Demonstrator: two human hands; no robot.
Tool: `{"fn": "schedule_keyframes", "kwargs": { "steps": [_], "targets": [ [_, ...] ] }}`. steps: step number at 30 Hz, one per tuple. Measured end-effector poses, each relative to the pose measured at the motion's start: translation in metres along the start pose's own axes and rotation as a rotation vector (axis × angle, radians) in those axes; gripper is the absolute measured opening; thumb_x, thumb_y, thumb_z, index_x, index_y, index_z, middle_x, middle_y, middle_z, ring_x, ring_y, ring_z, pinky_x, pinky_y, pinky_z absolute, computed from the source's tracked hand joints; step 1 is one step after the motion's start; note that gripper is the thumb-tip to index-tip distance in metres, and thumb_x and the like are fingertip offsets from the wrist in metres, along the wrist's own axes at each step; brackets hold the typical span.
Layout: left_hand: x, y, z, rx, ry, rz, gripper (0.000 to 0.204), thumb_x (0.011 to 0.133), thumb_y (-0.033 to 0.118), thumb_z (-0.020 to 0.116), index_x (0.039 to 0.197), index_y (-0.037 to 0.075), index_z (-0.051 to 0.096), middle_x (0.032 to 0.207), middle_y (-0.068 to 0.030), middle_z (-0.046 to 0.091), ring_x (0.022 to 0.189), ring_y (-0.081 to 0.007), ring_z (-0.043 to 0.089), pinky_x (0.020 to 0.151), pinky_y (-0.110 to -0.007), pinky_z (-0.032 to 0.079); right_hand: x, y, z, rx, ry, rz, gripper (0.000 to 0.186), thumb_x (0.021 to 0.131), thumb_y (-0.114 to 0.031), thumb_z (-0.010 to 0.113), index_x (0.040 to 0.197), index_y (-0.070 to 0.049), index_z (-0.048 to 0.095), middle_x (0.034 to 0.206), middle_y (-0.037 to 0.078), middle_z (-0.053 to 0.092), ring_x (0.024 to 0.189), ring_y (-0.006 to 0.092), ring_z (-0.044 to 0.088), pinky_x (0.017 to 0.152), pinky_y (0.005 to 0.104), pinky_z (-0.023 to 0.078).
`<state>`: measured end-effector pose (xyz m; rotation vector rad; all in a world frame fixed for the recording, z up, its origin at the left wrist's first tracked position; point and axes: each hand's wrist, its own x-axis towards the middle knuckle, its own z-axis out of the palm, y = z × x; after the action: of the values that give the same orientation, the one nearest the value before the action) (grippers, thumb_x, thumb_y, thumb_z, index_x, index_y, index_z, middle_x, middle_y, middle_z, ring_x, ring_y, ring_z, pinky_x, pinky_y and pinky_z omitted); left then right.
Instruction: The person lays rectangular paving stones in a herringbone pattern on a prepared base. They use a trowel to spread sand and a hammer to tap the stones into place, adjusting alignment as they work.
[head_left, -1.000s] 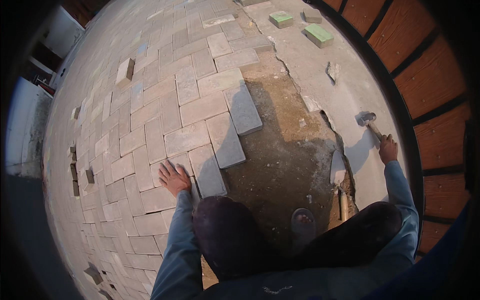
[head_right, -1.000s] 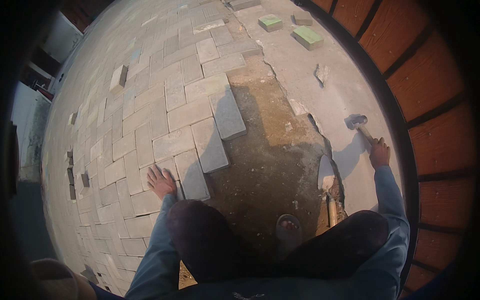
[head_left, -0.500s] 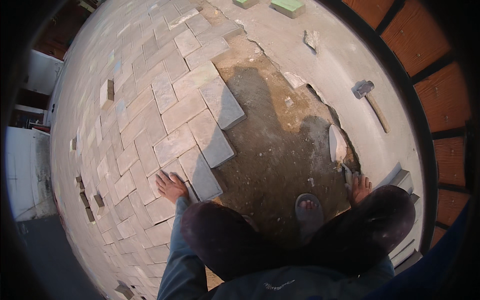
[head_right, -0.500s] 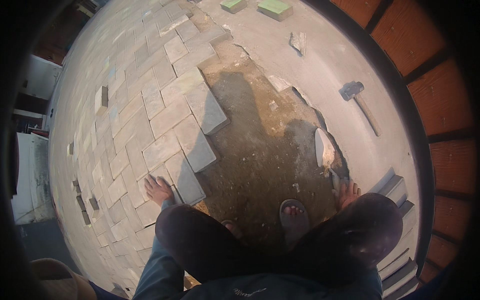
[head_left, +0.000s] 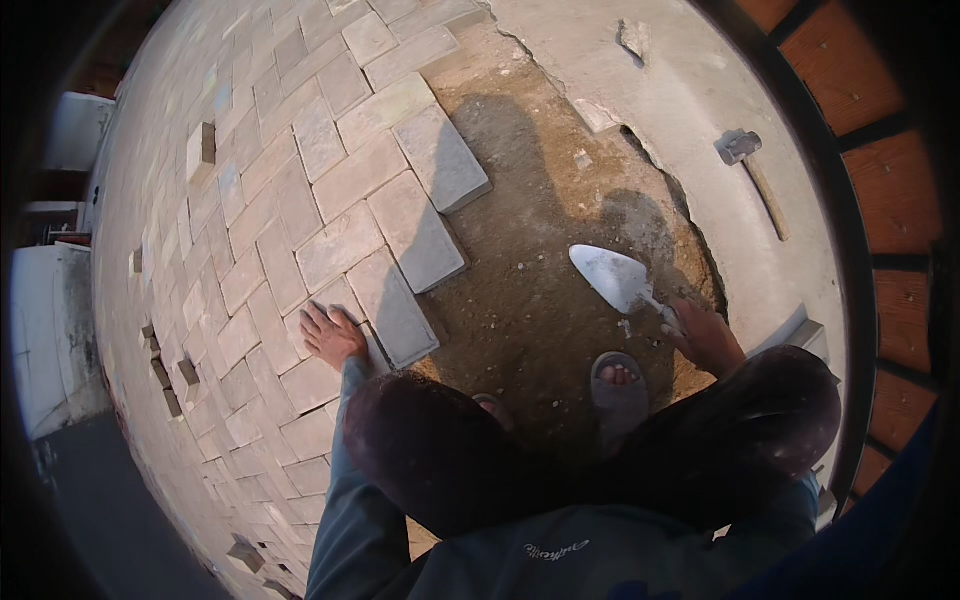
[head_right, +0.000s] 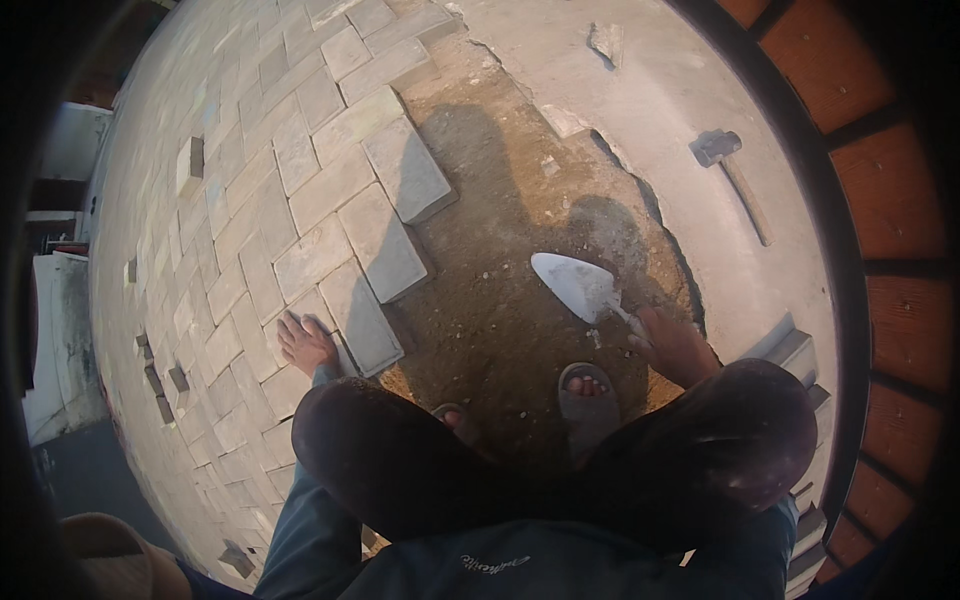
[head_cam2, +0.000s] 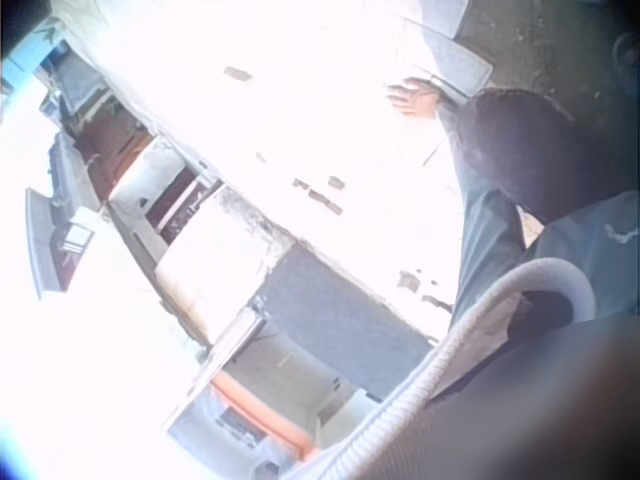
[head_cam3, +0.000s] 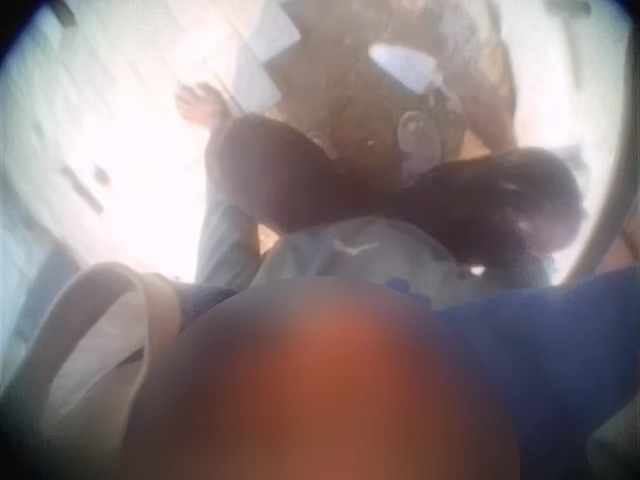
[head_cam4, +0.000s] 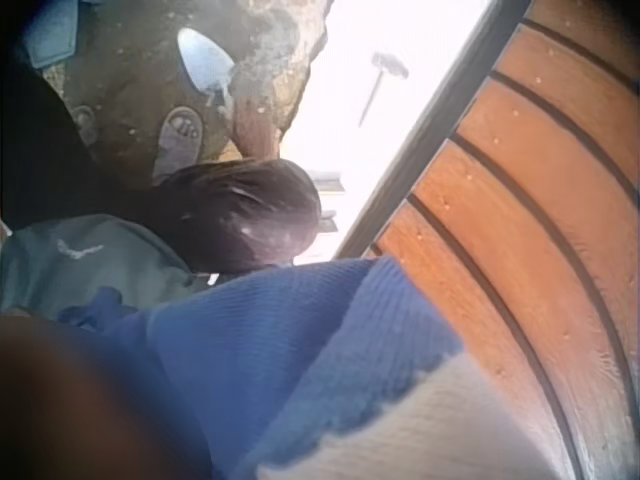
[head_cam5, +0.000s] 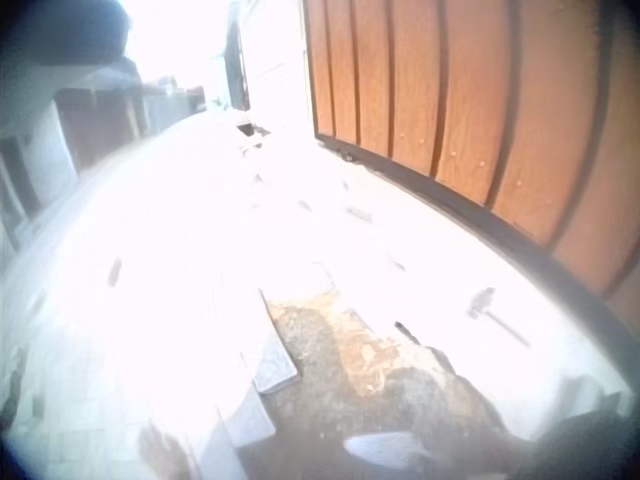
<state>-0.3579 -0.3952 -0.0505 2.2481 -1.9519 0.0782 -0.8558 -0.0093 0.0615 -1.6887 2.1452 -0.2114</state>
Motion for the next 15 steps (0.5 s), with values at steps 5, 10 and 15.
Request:
{"fn": "schedule_keyframes", "kwargs": {
  "steps": [5, 10, 15],
  "targets": [
    [0.002, 0.001, 0.003, -0.005, 0.003, 0.017, 0.062, 0.107, 0.046, 0.033, 0.16, 0.014, 0.034, 0.166, -0.0144, 0.031, 0.154, -0.0341, 0.024, 0.125, -0.051, 0.016, 0.062, -0.036, -0.012, -0.264, -0.39, -0.585, 0.024, 0.095, -0.029, 0.062, 0.112, -0.014, 0.052, 0.094, 0.009, 0.06, 0.076, 0.0312, 0.07, 0.066, 0.047, 0.055],
    [-0.001, -0.003, 0.006, -0.012, 0.016, 0.008, 0.061, 0.106, 0.044, 0.034, 0.16, 0.014, 0.034, 0.166, -0.0147, 0.031, 0.154, -0.034, 0.024, 0.124, -0.052, 0.016, 0.14, -0.015, -0.018, -0.449, -0.331, -0.716, 0.021, 0.092, -0.028, 0.064, 0.106, -0.018, 0.052, 0.092, 0.006, 0.062, 0.078, 0.029, 0.071, 0.064, 0.0447, 0.056],
    [0.002, 0.005, 0.001, 0.0, 0.01, 0.007, 0.061, 0.107, 0.043, 0.034, 0.16, 0.014, 0.033, 0.166, -0.0153, 0.031, 0.155, -0.0348, 0.022, 0.125, -0.052, 0.016, 0.23, 0.009, -0.051, -0.426, -0.193, -0.417, 0.023, 0.092, -0.019, 0.063, 0.112, -0.013, 0.054, 0.093, 0.011, 0.062, 0.081, 0.0324, 0.071, 0.071, 0.0469, 0.056]
  ]
}}
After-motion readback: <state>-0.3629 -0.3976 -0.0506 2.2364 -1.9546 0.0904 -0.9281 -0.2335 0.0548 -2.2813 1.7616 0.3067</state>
